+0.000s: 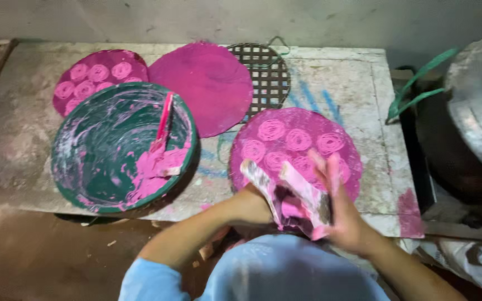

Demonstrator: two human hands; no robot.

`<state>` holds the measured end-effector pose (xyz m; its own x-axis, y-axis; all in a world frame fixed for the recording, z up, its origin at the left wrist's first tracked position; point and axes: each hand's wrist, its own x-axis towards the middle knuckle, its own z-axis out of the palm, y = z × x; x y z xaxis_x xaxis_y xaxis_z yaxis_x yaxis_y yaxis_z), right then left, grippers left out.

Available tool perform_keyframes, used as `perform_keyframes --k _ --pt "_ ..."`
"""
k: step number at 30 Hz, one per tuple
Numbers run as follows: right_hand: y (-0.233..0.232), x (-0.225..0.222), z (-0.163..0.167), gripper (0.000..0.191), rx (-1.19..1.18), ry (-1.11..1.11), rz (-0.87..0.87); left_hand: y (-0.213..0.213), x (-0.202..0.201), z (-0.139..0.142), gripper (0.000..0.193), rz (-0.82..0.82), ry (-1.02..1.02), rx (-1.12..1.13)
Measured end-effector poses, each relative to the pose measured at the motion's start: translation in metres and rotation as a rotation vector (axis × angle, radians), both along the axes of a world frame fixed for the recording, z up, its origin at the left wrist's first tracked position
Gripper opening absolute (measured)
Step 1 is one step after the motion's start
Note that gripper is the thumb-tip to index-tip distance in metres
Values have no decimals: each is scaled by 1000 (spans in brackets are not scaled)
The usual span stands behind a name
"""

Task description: The person scoops pink paste from a green bowl using a pink spatula and loads it into a handheld applicator. They then squeeze the applicator to form pink spiral patterns on circular pink mats placed on woven trays. The person repeats this process across multiple mats.

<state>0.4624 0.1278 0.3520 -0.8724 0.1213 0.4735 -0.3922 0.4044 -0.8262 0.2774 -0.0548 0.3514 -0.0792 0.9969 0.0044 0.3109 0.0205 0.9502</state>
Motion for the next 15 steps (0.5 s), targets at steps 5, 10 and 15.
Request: perform_keyframes --k 5,10,15 --pt "70 78 -61 89 -648 -596 229 106 -7 -15 55 -276 230 235" --pt "103 153 -117 93 -843 -475 -61 255 -89 -63 67 -455 -307 30" --pt "104 213 -135 97 -888 -347 -282 315 -124 -106 29 154 790 -300"
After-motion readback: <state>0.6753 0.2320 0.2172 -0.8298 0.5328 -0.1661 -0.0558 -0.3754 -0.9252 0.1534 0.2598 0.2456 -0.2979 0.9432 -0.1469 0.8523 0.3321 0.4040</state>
